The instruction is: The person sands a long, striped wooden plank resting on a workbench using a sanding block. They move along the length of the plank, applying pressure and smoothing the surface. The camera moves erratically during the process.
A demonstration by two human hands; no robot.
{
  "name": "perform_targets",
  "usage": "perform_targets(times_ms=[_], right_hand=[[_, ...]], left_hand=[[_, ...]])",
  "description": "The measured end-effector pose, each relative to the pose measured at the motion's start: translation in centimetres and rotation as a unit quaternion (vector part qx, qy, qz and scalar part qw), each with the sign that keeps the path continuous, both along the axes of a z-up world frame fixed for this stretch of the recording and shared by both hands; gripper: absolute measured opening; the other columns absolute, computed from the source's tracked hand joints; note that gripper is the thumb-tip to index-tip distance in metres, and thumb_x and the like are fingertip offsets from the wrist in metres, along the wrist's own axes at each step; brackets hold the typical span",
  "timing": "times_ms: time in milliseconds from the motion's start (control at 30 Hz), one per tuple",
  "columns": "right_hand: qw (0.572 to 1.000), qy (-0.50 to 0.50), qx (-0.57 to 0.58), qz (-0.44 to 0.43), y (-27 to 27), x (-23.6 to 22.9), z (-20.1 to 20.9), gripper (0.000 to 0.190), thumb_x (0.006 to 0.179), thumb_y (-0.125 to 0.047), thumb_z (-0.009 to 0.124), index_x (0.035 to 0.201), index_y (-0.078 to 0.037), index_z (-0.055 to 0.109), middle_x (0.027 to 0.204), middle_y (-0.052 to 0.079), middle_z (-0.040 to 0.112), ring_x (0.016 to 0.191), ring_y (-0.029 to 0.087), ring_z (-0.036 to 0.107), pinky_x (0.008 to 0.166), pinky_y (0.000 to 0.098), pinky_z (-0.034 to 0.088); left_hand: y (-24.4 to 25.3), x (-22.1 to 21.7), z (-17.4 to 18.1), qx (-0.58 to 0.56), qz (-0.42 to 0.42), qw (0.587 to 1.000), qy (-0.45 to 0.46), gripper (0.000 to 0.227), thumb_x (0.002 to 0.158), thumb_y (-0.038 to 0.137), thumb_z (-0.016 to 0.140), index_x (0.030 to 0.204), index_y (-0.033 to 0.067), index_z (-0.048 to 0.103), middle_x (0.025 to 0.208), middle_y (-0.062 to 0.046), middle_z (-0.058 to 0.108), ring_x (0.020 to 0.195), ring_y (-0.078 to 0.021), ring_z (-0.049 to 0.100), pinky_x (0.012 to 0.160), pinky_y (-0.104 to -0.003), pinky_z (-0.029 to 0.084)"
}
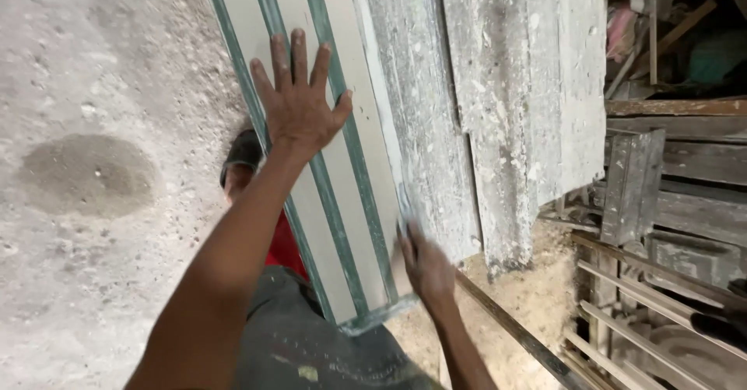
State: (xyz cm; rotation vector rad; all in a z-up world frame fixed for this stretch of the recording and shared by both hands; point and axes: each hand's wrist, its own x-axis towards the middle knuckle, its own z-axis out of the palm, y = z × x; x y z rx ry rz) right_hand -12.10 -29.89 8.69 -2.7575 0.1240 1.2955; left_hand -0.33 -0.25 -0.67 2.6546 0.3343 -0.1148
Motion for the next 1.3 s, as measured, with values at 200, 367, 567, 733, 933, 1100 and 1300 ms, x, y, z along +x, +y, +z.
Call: perform_targets(times_ms=[200, 367, 567, 733, 933, 1100, 1300], right_hand=[[0.999, -0.009, -0.036, -0.020, 0.2, -2.0, 0.7, 0.049, 0.103, -0.048, 0.038, 0.146, -0.029, 0.050, 0.057, -0.001, 0.047, 0.044, 0.014, 0.039, 0.039, 0.0325, 0.034], [0.996, -0.068, -0.005, 0.053, 3.2, 3.3, -2.5, 0.060, 0.102, -0.057, 0.024, 0.155, -0.032, 0.037, 0.078, 0.003, 0.055, 0.061, 0.019, 0.051, 0.053, 0.0339, 0.047], [0.997, 0.024, -0.042, -0.068, -2.2, -5.1, 0.0, 0.055, 0.102, -0.049, 0.039, 0.155, -0.032, 0.042, 0.066, -0.002, 0.051, 0.046, 0.011, 0.037, 0.037, 0.0306, 0.032], [0.998, -0.052, 0.017, 0.033, 5.5, 6.5, -0.7, 0.045, 0.104, -0.053, 0.036, 0.134, -0.025, 0.055, 0.084, 0.014, 0.064, 0.080, 0.034, 0.062, 0.070, 0.0480, 0.051], [1.000, -0.003, 0.022, 0.003, 3.5, 3.3, 2.5, 0.058, 0.103, -0.055, 0.035, 0.152, -0.026, 0.047, 0.107, 0.032, 0.069, 0.107, 0.053, 0.066, 0.088, 0.0631, 0.051], [0.999, 0.031, 0.008, -0.023, 2.9, 1.9, 1.9, 0.059, 0.103, -0.050, 0.035, 0.155, -0.022, 0.041, 0.101, 0.036, 0.068, 0.104, 0.058, 0.064, 0.084, 0.0682, 0.047], [0.993, -0.091, 0.041, 0.064, 7.1, 10.7, 0.7, 0.052, 0.101, -0.059, 0.039, 0.132, -0.024, 0.063, 0.090, 0.022, 0.074, 0.094, 0.048, 0.071, 0.078, 0.0573, 0.056]], left_hand=[[-0.7, -1.0, -0.6, 0.034, 0.005, 0.999, -0.043, 0.080, 0.108, 0.058, 0.045, 0.168, 0.0083, 0.032, 0.169, -0.022, 0.011, 0.151, -0.0450, -0.001, 0.113, -0.076, 0.004], [-0.5, -0.9, -1.1, 0.050, 0.018, 0.993, -0.106, 0.078, 0.105, 0.054, 0.056, 0.165, 0.0079, 0.039, 0.168, -0.022, 0.017, 0.152, -0.0444, 0.004, 0.114, -0.074, 0.007], [-0.4, 0.0, -0.3, 0.015, 0.005, 1.000, 0.010, 0.083, 0.104, 0.060, 0.038, 0.168, 0.0104, 0.023, 0.170, -0.022, 0.003, 0.152, -0.0436, -0.008, 0.113, -0.077, -0.001], [-0.9, 0.0, -0.2, 0.042, 0.017, 0.999, 0.000, 0.080, 0.105, 0.060, 0.039, 0.169, 0.0149, 0.024, 0.171, -0.019, 0.003, 0.154, -0.0450, -0.004, 0.116, -0.077, 0.000], [-1.0, 0.0, -0.1, 0.038, 0.019, 0.998, 0.052, 0.078, 0.103, 0.063, 0.029, 0.168, 0.0212, 0.019, 0.173, -0.017, 0.001, 0.157, -0.0461, -0.003, 0.118, -0.077, -0.002], [-0.7, -0.3, 0.4, 0.045, 0.011, 0.996, 0.082, 0.079, 0.102, 0.064, 0.027, 0.169, 0.0222, 0.017, 0.173, -0.016, -0.001, 0.157, -0.0454, -0.005, 0.119, -0.077, -0.002], [-0.7, 0.3, 0.1, 0.040, 0.017, 0.997, 0.060, 0.080, 0.101, 0.063, 0.029, 0.168, 0.0208, 0.019, 0.173, -0.018, 0.003, 0.158, -0.0468, -0.002, 0.118, -0.076, -0.003]])
